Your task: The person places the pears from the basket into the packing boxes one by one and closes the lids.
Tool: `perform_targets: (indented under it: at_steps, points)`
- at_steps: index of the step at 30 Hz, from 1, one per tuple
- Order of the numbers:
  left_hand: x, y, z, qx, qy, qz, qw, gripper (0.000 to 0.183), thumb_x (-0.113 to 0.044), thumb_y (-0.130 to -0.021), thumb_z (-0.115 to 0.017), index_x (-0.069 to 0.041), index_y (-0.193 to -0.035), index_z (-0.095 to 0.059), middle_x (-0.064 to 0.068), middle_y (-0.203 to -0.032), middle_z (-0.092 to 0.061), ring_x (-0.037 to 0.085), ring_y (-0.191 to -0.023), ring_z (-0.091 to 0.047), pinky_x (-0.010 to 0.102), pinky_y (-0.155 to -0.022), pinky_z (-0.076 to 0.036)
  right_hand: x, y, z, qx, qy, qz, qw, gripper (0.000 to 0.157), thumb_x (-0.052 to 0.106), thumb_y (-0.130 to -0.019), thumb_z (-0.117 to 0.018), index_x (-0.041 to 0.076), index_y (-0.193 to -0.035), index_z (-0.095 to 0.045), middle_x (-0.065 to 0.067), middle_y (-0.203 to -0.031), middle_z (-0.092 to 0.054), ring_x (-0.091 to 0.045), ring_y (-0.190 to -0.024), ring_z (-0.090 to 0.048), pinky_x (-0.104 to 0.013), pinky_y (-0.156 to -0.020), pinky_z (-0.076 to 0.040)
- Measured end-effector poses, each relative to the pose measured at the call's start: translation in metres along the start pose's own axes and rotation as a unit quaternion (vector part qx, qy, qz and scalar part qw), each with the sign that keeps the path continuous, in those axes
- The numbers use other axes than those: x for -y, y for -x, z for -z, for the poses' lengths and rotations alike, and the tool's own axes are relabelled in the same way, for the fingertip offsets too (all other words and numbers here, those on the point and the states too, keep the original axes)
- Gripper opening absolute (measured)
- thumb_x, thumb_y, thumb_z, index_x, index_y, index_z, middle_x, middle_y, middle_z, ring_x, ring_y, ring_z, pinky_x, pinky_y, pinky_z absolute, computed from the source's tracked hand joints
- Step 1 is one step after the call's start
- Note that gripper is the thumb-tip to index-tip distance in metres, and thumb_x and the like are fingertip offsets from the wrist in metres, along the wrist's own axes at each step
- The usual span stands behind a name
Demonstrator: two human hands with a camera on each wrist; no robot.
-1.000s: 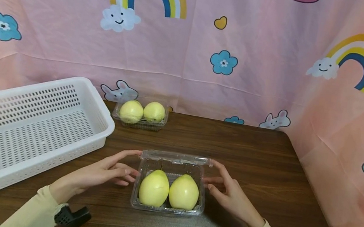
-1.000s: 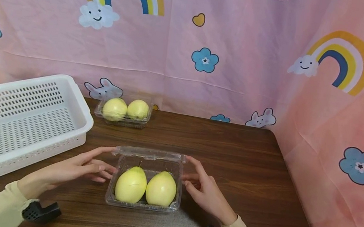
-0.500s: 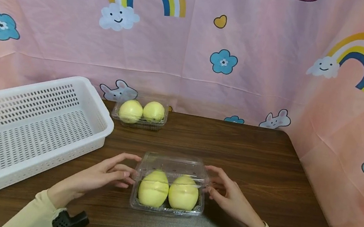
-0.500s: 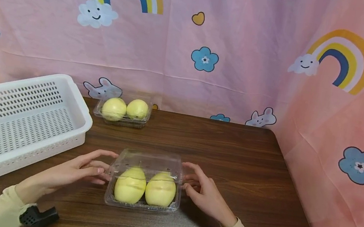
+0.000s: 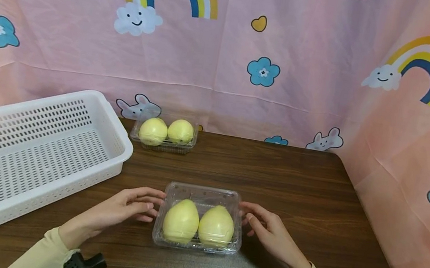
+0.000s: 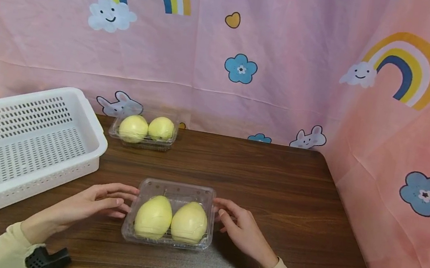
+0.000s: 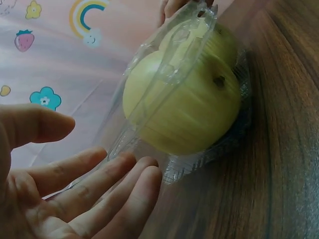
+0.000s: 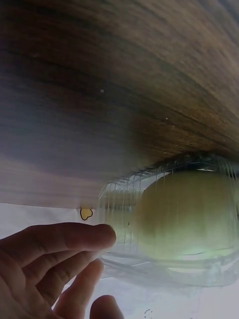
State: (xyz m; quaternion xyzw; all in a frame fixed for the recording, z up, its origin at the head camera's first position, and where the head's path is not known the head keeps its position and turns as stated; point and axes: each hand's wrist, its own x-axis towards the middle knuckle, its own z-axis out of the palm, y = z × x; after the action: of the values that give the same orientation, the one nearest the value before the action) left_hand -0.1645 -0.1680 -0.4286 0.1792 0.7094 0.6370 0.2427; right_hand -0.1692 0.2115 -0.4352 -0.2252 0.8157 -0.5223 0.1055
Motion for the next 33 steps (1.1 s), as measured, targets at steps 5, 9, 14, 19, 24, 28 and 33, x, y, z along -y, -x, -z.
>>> perform_targets:
  at_steps: [5,9,14,19,24,28,33]
  points:
    - [0.0,-0.001,-0.001,-0.011,0.002,0.003,0.9999,0.044,-0.012,-0.103,-0.048,0.009,-0.141,-0.039,0.029,-0.137,-0.043,0.03,-0.112,-0.057,0.036,-0.089,-0.05,-0.002,-0.003,-0.001,-0.002,0.0,0.002,1.0,0.037,0.013,-0.103,-0.047,-0.001,-0.137,-0.05,-0.02,-0.127,-0.057,-0.031,-0.097,-0.06,-0.04,-0.068,-0.055]
    - [0.0,-0.002,-0.001,-0.013,-0.001,0.002,0.9999,0.048,-0.012,-0.102,-0.05,0.009,-0.142,-0.037,0.029,-0.144,-0.036,0.029,-0.112,-0.057,0.036,-0.089,-0.05,-0.005,-0.007,-0.001,0.007,-0.007,0.012,1.0,0.044,0.01,-0.101,-0.052,-0.002,-0.142,-0.044,-0.023,-0.135,-0.049,-0.029,-0.098,-0.061,-0.041,-0.068,-0.055]
    - [0.003,-0.006,-0.002,-0.011,-0.023,-0.006,0.9997,0.054,-0.013,-0.1,-0.054,0.005,-0.146,-0.033,0.027,-0.147,-0.033,0.025,-0.108,-0.059,0.036,-0.087,-0.051,-0.006,-0.012,-0.003,0.018,-0.017,0.006,1.0,0.054,0.004,-0.097,-0.056,0.001,-0.147,-0.037,-0.024,-0.135,-0.043,-0.035,-0.104,-0.056,-0.041,-0.069,-0.055]
    - [0.005,-0.009,-0.003,-0.019,-0.051,-0.005,0.9985,0.066,-0.016,-0.095,-0.063,0.0,-0.15,-0.029,0.027,-0.141,-0.041,0.027,-0.106,-0.061,0.033,-0.086,-0.05,-0.006,-0.017,-0.004,0.026,-0.01,-0.007,1.0,0.065,-0.001,-0.091,-0.059,0.005,-0.15,-0.032,-0.02,-0.133,-0.041,-0.034,-0.105,-0.052,-0.039,-0.068,-0.055]
    - [0.007,-0.013,-0.005,-0.031,-0.071,-0.018,0.9968,0.073,-0.014,-0.091,-0.068,-0.003,-0.151,-0.028,0.025,-0.149,-0.023,0.032,-0.111,-0.057,0.031,-0.081,-0.051,-0.007,-0.019,-0.003,0.038,0.0,-0.014,0.999,0.074,0.0,-0.088,-0.06,0.011,-0.153,-0.026,-0.018,-0.139,-0.035,-0.035,-0.109,-0.049,-0.035,-0.068,-0.052]
    - [0.006,-0.014,-0.008,-0.037,-0.065,-0.031,0.9967,0.075,-0.009,-0.089,-0.069,0.0,-0.15,-0.027,0.029,-0.141,-0.027,0.035,-0.107,-0.058,0.032,-0.076,-0.053,-0.006,-0.02,-0.002,0.048,0.001,-0.025,0.999,0.079,0.004,-0.088,-0.062,0.013,-0.155,-0.021,-0.019,-0.141,-0.031,-0.035,-0.112,-0.049,-0.034,-0.071,-0.051]
    - [0.004,-0.016,-0.012,-0.06,-0.107,-0.032,0.9919,0.077,-0.011,-0.088,-0.072,0.0,-0.15,-0.028,0.024,-0.126,-0.041,0.028,-0.097,-0.062,0.031,-0.072,-0.053,-0.002,-0.023,-0.002,0.059,-0.003,-0.042,0.997,0.08,0.005,-0.089,-0.061,0.013,-0.155,-0.017,-0.017,-0.114,-0.047,-0.026,-0.089,-0.055,-0.035,-0.067,-0.051]
